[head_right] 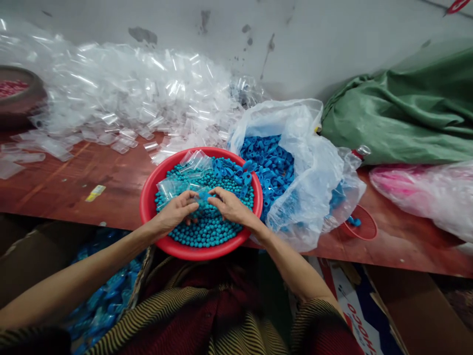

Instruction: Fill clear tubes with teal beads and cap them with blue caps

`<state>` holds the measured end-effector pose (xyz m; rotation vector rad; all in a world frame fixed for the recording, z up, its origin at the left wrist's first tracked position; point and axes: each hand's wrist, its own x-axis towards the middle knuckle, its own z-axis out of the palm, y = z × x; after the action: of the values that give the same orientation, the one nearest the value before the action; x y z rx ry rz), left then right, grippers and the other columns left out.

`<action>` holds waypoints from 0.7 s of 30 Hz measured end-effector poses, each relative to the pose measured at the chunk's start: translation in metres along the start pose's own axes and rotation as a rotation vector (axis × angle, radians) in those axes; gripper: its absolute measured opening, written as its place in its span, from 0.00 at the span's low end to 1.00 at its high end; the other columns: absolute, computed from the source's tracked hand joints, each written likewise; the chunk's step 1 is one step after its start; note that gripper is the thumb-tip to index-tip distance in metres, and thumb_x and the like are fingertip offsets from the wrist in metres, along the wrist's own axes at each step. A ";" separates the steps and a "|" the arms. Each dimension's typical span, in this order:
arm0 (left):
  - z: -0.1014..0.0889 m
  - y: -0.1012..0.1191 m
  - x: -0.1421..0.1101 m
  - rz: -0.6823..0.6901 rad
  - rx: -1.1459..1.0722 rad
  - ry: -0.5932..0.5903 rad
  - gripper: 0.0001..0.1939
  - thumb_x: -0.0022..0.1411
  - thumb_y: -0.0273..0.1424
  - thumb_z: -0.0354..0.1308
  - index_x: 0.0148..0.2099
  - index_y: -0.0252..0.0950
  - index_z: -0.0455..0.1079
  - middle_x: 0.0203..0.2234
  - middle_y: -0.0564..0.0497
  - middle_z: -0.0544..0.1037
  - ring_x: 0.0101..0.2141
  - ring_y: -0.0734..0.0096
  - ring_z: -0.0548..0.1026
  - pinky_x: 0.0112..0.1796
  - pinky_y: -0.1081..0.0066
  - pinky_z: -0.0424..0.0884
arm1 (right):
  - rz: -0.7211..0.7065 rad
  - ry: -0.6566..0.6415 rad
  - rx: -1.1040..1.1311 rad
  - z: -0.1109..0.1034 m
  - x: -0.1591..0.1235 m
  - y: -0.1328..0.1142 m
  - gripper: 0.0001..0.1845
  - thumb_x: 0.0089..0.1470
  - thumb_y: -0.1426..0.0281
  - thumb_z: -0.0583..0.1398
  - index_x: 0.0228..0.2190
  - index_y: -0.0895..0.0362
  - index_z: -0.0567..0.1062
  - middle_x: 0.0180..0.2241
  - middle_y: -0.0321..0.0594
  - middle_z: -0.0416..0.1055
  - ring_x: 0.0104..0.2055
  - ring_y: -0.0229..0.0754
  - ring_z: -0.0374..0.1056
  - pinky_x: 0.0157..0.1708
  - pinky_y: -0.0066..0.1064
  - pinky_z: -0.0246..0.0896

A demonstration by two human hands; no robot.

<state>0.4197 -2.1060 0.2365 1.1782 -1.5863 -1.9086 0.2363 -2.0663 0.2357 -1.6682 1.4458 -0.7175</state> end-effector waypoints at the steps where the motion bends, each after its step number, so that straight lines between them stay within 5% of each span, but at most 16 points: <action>1: 0.001 -0.001 0.000 0.028 0.014 0.004 0.17 0.53 0.34 0.57 0.43 0.36 0.58 0.21 0.60 0.66 0.17 0.79 0.69 0.15 0.80 0.62 | -0.048 0.023 -0.059 0.003 -0.002 -0.003 0.13 0.60 0.63 0.50 0.41 0.57 0.68 0.29 0.36 0.69 0.27 0.37 0.66 0.30 0.28 0.60; 6: 0.001 -0.001 -0.004 0.090 0.003 0.027 0.18 0.53 0.35 0.57 0.45 0.37 0.56 0.23 0.60 0.65 0.18 0.80 0.67 0.15 0.79 0.65 | -0.095 0.093 -0.401 0.013 -0.008 -0.015 0.14 0.61 0.68 0.49 0.45 0.59 0.68 0.39 0.47 0.72 0.41 0.44 0.68 0.40 0.32 0.58; 13: 0.002 0.002 -0.010 0.160 0.082 -0.042 0.23 0.57 0.33 0.52 0.54 0.38 0.55 0.26 0.58 0.64 0.19 0.78 0.67 0.17 0.76 0.68 | -0.083 -0.044 -0.140 -0.005 -0.010 -0.023 0.12 0.61 0.66 0.48 0.30 0.55 0.67 0.23 0.33 0.64 0.25 0.36 0.60 0.29 0.28 0.53; 21: 0.004 0.002 -0.014 0.194 0.106 -0.105 0.26 0.59 0.33 0.51 0.59 0.39 0.53 0.23 0.59 0.62 0.16 0.80 0.65 0.15 0.78 0.62 | -0.087 -0.260 -0.030 -0.018 -0.010 -0.024 0.16 0.61 0.65 0.46 0.22 0.55 0.59 0.20 0.29 0.56 0.23 0.33 0.53 0.27 0.27 0.50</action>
<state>0.4246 -2.0935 0.2432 0.9380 -1.8062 -1.8068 0.2321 -2.0594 0.2668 -1.7837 1.2129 -0.5055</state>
